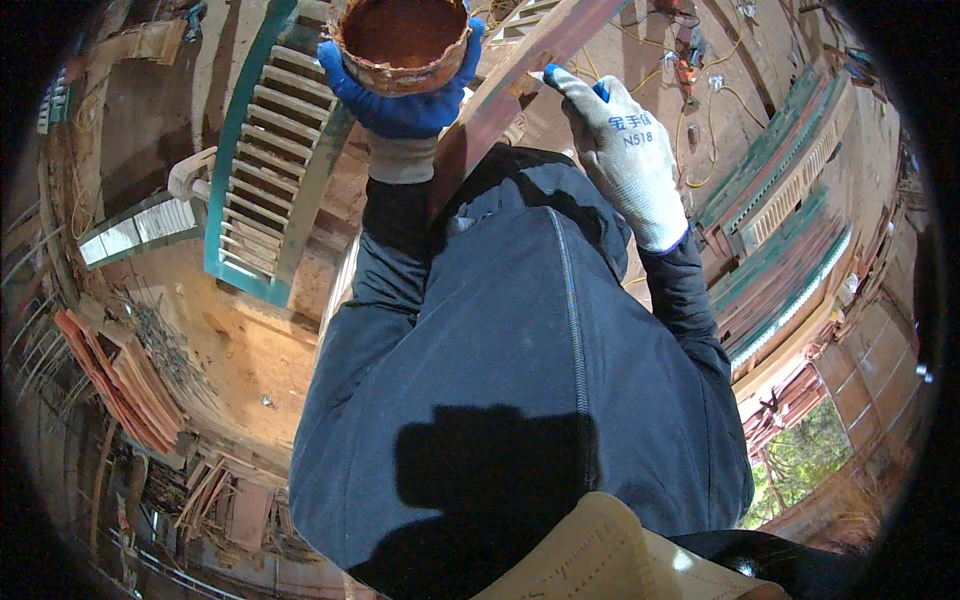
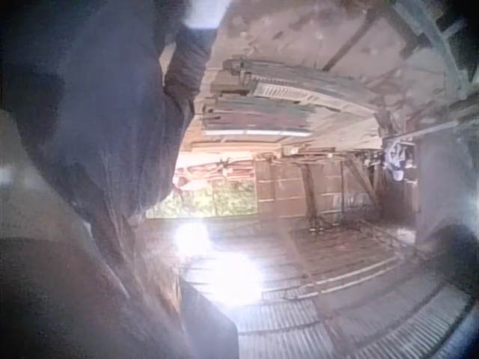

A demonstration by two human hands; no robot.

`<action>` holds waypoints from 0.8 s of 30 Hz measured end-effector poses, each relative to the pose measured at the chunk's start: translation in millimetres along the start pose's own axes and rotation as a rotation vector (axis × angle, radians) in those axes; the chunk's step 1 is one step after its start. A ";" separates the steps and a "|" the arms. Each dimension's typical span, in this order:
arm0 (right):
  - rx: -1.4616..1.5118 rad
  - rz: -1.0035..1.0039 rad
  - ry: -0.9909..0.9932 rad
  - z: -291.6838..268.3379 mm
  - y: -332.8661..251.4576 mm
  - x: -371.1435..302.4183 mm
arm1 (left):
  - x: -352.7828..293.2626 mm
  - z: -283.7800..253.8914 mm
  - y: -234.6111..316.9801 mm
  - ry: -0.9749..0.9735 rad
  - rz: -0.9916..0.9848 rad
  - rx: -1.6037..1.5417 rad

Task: The person applies a brown paste-like substance from a small container onto the edges of wooden slats using a small tool. They repeatedly dip the tool into the container and spread the substance along the edges of the slats on a green-framed wooden structure.

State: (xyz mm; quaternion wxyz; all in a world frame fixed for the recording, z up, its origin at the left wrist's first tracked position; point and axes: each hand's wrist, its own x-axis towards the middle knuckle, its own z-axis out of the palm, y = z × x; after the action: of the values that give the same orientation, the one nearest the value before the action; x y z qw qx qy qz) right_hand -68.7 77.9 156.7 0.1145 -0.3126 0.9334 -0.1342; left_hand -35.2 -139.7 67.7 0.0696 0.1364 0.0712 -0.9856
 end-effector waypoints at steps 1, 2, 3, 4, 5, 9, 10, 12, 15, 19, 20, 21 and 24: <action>-0.016 -0.013 -0.003 1.6 -0.5 0.7 | 0.9 -1.7 -0.1 0.019 0.015 0.005; -0.031 -0.027 -0.006 3.2 -1.7 1.1 | 1.4 -3.4 -0.1 0.039 0.029 0.010; -0.063 -0.027 -0.038 5.3 -5.3 1.2 | 1.5 -3.5 0.5 0.052 0.011 -0.011; -0.076 -0.016 -0.090 5.8 -9.4 -0.2 | 1.7 -3.3 1.5 0.067 -0.007 -0.032; -0.088 -0.005 -0.141 4.9 -14.2 -3.4 | 1.8 -3.4 1.8 0.081 -0.025 -0.052; -0.019 -0.028 -0.215 -1.3 -16.6 -16.4 | 2.2 -10.1 -2.6 0.057 0.059 0.058; 0.015 -0.038 -0.217 -2.6 -14.2 -17.7 | 2.1 -13.4 -1.1 0.074 0.094 0.087; 0.047 -0.007 -0.137 -0.4 -5.8 -14.0 | 1.9 -14.3 -0.9 0.091 0.111 0.104; 0.047 0.018 -0.055 -0.4 -1.4 -7.1 | 1.8 -7.1 -2.9 0.077 0.073 0.083; -0.093 -0.002 -0.008 4.7 -9.0 1.7 | 5.8 -17.9 -1.5 0.082 0.175 0.119; -0.151 -0.004 -0.013 4.9 -10.9 2.4 | 7.3 -25.3 -0.6 0.097 0.229 0.136; -0.189 -0.023 -0.056 5.4 -11.7 -1.6 | 5.9 -21.3 -1.3 0.079 0.181 0.120; -0.075 -0.054 -0.085 0.3 -8.5 -13.0 | 1.9 -6.5 -4.3 0.062 0.091 0.066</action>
State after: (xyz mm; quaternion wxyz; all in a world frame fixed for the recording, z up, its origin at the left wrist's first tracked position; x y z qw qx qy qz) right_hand -53.8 79.4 160.8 0.1385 -0.3471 0.9233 -0.0887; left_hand -36.0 -134.7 61.5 0.1078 0.1721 0.0347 -0.9785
